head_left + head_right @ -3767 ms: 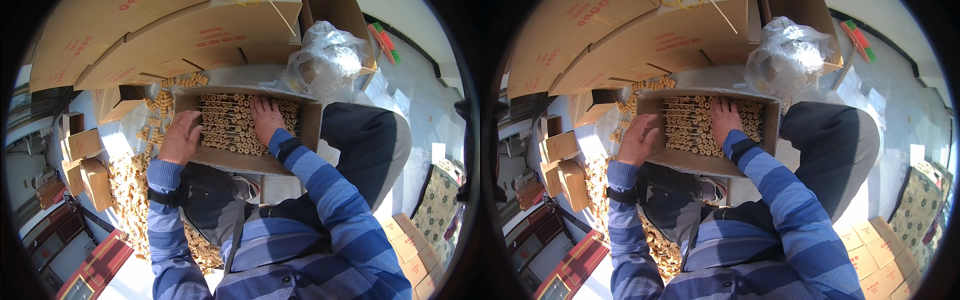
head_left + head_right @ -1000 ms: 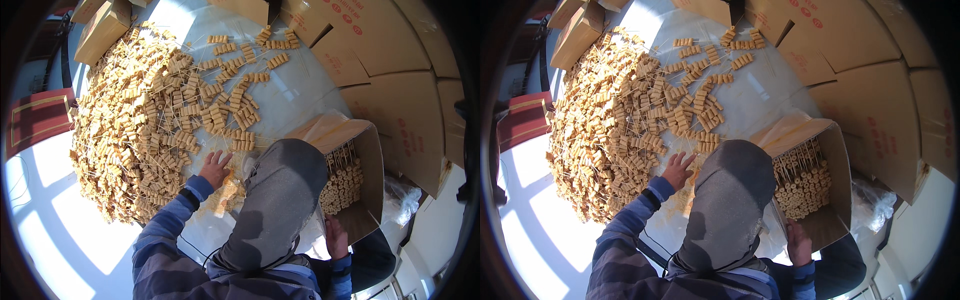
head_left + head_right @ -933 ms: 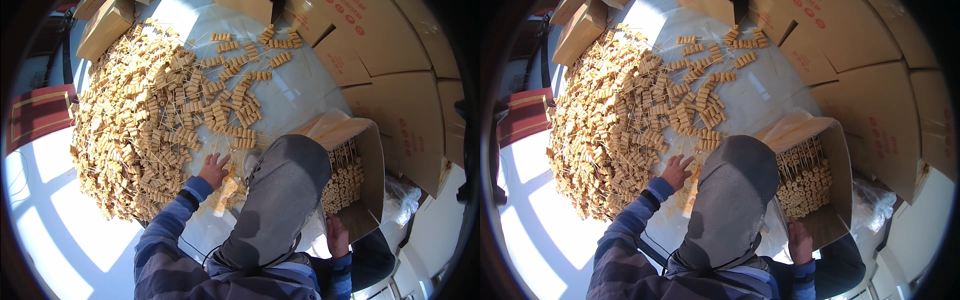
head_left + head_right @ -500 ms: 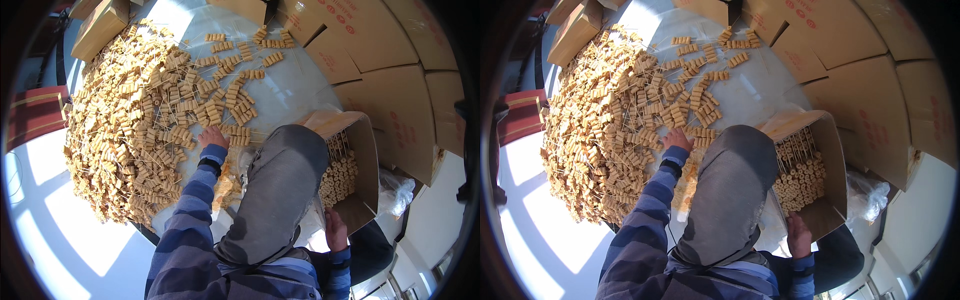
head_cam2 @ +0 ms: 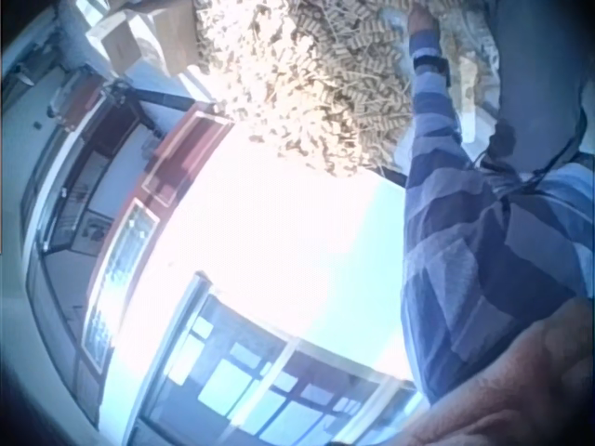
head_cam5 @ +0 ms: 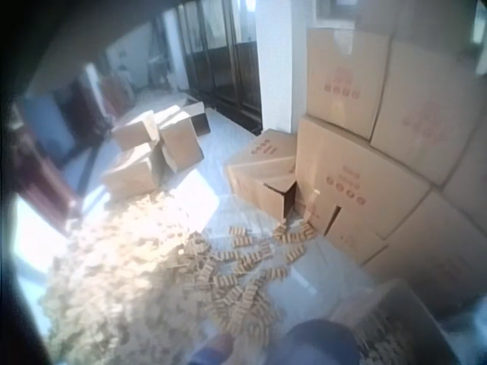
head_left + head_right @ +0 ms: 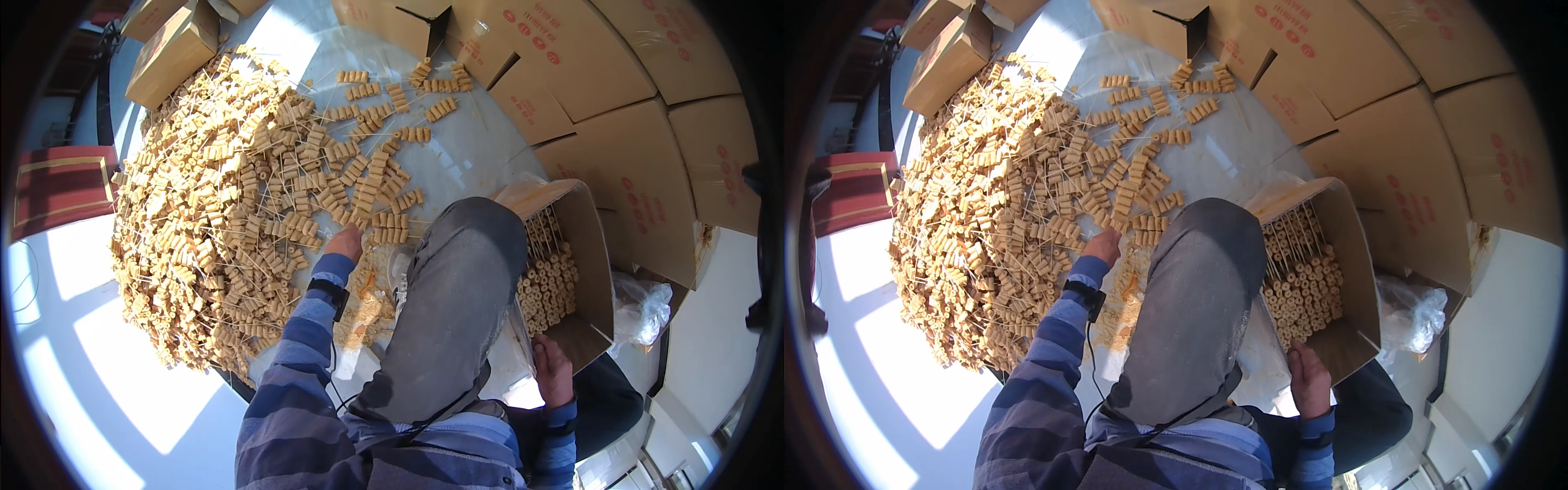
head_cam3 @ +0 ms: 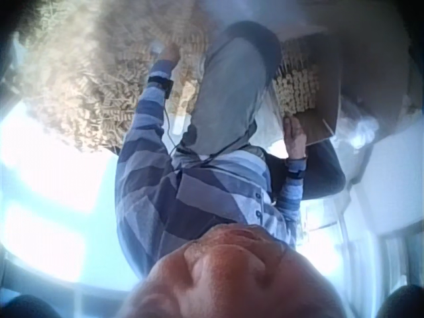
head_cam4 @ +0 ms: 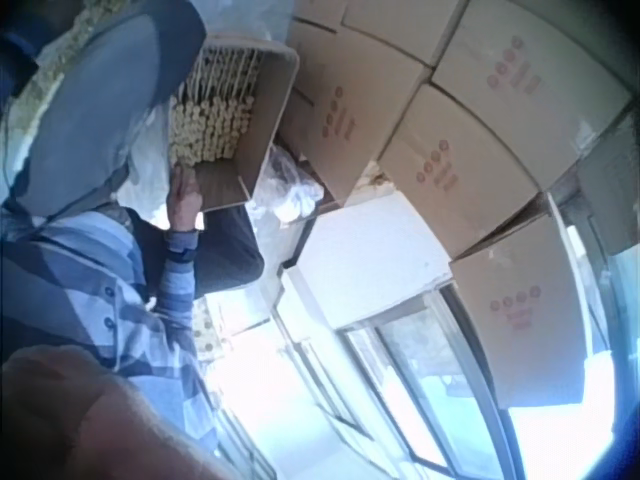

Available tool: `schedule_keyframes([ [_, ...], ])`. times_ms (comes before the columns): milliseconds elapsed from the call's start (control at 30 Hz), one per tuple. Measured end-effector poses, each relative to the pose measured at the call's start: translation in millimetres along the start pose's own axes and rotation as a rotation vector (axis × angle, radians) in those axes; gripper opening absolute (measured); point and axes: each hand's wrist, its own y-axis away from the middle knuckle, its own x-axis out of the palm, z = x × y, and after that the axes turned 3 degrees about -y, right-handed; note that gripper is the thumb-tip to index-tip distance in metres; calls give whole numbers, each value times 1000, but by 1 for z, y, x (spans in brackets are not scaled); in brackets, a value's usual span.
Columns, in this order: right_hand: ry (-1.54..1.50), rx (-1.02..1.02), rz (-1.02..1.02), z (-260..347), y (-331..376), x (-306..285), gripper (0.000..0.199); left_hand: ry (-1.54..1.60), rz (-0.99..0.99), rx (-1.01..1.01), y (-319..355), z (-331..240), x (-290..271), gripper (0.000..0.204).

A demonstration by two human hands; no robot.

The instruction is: The person threads small cylindrical snack pieces onto wooden skewers and places the completed skewers into a cardboard box. The person repeatedly picks up skewers and snacks from a large pile on the floor, aligns the snacks, and inserts them into the box.

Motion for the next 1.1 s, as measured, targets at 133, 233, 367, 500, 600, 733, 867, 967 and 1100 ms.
schedule_keyframes([
  [133, 51, -61, 1, 4, 9, 2, 22, 8, -11, -22, -5, 2, -1, 28],
  [233, 111, -75, -1, 6, 13, 2, 23, -211, 70, 55, -24, 14, 16, 29],
  [367, 130, -49, 6, 8, 13, 1, 23, -347, -35, 87, -45, 19, 39, 27],
  [500, 152, -33, 40, 7, 8, 3, 24, -459, -200, 223, -55, -3, 31, 30],
  [600, 158, -24, 66, 5, 3, 3, 24, -230, -73, -147, -62, -35, 21, 39],
  [733, 136, 17, 86, 5, 0, 3, 24, -294, -91, -193, -58, -55, 22, 53],
  [867, 114, 30, 73, 7, -2, 4, 24, -416, -56, -163, -57, -51, 34, 52],
  [967, 119, 18, 74, 7, -4, 3, 24, -414, -45, -167, -64, -48, 43, 42],
  [1100, 134, 24, 81, 5, -3, 3, 24, -379, -60, -196, -72, -43, 48, 28],
])
